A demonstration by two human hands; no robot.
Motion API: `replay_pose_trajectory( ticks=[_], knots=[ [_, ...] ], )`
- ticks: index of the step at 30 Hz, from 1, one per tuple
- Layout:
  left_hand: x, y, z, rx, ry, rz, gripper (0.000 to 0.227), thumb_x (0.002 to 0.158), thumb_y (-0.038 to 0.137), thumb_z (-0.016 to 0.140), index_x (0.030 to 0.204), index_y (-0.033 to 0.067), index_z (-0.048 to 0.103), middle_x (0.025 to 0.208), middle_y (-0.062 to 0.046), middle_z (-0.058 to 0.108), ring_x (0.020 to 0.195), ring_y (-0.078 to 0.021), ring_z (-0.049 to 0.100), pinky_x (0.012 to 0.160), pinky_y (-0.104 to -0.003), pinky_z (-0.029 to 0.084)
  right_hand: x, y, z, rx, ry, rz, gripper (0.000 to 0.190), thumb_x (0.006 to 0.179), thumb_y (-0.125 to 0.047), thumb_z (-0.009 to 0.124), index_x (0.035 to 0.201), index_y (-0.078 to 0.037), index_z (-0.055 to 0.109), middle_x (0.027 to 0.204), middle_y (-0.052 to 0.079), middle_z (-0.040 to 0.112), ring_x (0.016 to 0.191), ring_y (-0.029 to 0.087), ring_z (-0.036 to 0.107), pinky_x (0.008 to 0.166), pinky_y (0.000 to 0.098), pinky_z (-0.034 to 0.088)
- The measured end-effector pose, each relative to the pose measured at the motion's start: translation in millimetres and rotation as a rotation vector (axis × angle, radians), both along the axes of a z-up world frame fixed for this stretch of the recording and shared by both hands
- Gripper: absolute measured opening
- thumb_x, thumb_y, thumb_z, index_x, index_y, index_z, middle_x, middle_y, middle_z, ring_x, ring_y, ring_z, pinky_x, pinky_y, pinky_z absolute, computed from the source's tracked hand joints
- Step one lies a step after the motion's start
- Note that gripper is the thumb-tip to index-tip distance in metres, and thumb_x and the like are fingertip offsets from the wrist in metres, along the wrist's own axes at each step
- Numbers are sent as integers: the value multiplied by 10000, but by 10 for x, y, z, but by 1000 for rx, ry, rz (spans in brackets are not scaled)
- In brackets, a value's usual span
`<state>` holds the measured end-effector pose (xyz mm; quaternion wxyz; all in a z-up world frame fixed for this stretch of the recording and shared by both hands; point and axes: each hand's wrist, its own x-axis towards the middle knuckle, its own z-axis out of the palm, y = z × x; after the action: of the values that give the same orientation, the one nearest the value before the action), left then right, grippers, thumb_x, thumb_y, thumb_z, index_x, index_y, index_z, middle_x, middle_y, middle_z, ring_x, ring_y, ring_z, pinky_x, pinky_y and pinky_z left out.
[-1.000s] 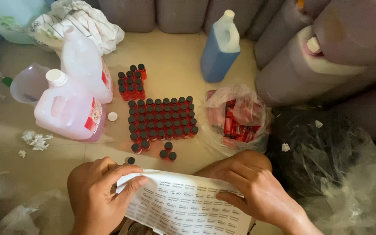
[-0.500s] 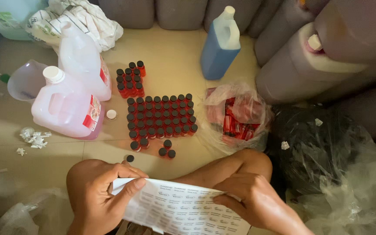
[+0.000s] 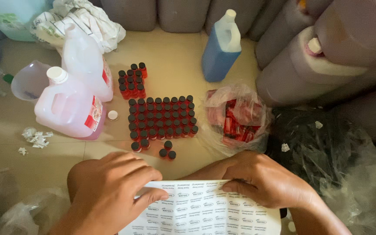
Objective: The person peels adhesive labels from a large sheet and applies them to small bottles filled with red liquid.
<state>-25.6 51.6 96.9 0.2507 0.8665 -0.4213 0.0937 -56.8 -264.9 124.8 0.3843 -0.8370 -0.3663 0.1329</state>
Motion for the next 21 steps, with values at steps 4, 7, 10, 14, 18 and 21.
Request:
replay_pose_trajectory(
  ticks=[4, 7, 10, 14, 18, 21],
  knots=[
    [10, -29, -61, -42, 20, 57, 265, 863, 526, 758, 783, 276, 715, 664, 145, 666, 592, -121, 594, 450, -349, 398, -9, -72, -28, -51, 52, -83, 278, 1023, -288, 551, 876, -103, 698, 883, 37, 779, 781, 277, 738, 608, 397, 551],
    [11, -18, -134, -5, -2, 124, 265, 864, 568, 725, 750, 333, 683, 616, 173, 626, 520, -96, 585, 406, -355, 345, -10, -56, -70, -16, 14, -84, 313, 1035, -291, 524, 853, -95, 688, 855, 48, 762, 758, 287, 730, 588, 410, 546],
    [58, 11, -276, 29, 271, 106, 241, 886, 554, 682, 815, 328, 721, 739, 194, 742, 599, -98, 688, 489, -370, 449, -13, -81, -129, -56, -28, -100, 295, 1025, -283, 555, 825, -102, 674, 780, 31, 728, 709, 265, 713, 595, 390, 543],
    [172, -2, -220, -18, 448, 64, 193, 869, 441, 732, 779, 270, 737, 736, 166, 778, 644, -89, 696, 567, -311, 483, -8, -87, -148, -129, -74, -176, 243, 986, -311, 626, 867, -124, 727, 844, 37, 782, 764, 253, 751, 629, 367, 561],
    [197, 26, -240, 89, 437, 98, 213, 903, 479, 701, 799, 296, 727, 723, 174, 783, 617, -99, 697, 493, -349, 472, -22, -140, -141, -120, -37, -222, 253, 956, -329, 659, 1040, -121, 776, 1020, 44, 827, 901, 233, 795, 741, 351, 613],
    [205, 19, -330, -71, 514, -19, 170, 922, 350, 691, 828, 232, 769, 684, 145, 821, 513, -94, 702, 439, -303, 502, -36, -186, -156, -112, -29, -229, 262, 936, -360, 688, 1058, -141, 761, 978, 35, 815, 863, 228, 794, 702, 349, 617]
  ],
)
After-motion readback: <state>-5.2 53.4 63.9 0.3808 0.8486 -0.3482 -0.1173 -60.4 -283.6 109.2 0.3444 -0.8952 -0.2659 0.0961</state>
